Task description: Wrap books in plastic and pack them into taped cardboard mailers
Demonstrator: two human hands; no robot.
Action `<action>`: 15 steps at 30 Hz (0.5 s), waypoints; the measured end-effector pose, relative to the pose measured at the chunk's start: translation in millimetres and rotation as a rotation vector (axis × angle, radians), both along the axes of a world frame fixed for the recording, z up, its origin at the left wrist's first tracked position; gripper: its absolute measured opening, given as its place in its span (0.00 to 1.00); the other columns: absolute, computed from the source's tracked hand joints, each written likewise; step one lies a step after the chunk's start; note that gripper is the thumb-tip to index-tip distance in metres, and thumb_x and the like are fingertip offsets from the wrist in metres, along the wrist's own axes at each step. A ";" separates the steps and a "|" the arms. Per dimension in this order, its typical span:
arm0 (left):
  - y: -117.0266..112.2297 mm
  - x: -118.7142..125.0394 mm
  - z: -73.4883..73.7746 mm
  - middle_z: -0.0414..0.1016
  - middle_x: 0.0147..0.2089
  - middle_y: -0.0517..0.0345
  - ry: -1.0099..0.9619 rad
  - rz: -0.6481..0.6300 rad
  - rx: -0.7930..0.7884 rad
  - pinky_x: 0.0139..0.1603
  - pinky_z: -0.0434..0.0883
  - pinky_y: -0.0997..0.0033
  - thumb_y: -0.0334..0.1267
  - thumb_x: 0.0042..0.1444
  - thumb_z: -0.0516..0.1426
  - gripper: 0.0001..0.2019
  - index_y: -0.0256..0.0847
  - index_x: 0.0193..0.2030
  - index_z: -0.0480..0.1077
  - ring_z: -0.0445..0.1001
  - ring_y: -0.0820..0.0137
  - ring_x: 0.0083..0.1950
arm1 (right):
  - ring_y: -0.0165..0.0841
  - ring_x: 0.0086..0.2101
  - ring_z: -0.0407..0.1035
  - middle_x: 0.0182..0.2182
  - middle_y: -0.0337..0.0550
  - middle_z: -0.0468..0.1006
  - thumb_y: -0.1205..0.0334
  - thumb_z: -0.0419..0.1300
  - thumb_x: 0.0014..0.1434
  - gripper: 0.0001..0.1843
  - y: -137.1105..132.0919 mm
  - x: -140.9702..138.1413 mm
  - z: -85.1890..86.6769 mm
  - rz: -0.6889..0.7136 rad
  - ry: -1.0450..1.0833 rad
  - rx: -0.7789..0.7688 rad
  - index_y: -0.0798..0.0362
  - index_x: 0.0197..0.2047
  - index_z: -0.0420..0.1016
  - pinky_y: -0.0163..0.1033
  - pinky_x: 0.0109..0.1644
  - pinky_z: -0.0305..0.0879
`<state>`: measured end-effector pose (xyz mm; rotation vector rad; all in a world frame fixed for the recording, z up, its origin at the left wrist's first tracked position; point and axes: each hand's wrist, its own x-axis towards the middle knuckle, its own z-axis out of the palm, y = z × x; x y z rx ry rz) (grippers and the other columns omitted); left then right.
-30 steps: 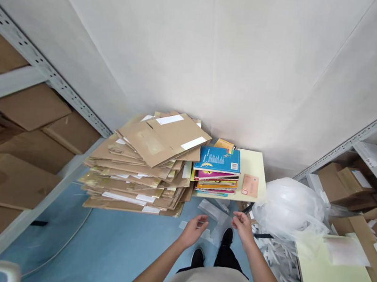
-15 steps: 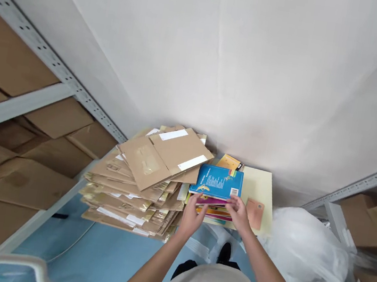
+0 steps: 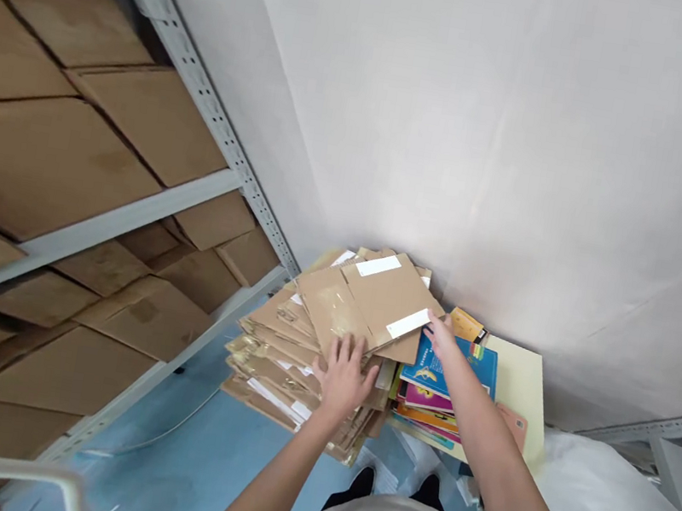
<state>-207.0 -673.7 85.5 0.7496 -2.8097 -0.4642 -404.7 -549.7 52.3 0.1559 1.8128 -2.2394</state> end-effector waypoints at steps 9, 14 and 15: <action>-30.5 34.1 4.2 0.48 0.72 0.36 0.256 0.042 0.253 0.66 0.44 0.34 0.48 0.59 0.52 0.28 0.38 0.65 0.59 0.43 0.46 0.73 | 0.35 0.38 0.76 0.34 0.36 0.81 0.60 0.65 0.47 0.12 21.5 42.1 31.0 -0.213 -0.032 -0.174 0.47 0.34 0.66 0.42 0.40 0.75; -32.2 24.6 7.7 0.38 0.74 0.32 0.360 0.047 0.516 0.68 0.48 0.39 0.51 0.59 0.52 0.37 0.34 0.70 0.46 0.42 0.47 0.74 | 0.31 0.40 0.77 0.34 0.34 0.82 0.62 0.68 0.49 0.12 98.4 110.8 43.3 -0.399 0.066 -0.339 0.47 0.35 0.70 0.37 0.43 0.75; -29.1 17.5 7.6 0.37 0.74 0.32 0.380 0.001 0.573 0.68 0.51 0.42 0.51 0.60 0.52 0.38 0.33 0.71 0.43 0.44 0.48 0.73 | 0.31 0.40 0.77 0.33 0.34 0.82 0.61 0.68 0.49 0.11 116.7 127.2 44.5 -0.451 0.077 -0.337 0.47 0.35 0.70 0.37 0.43 0.75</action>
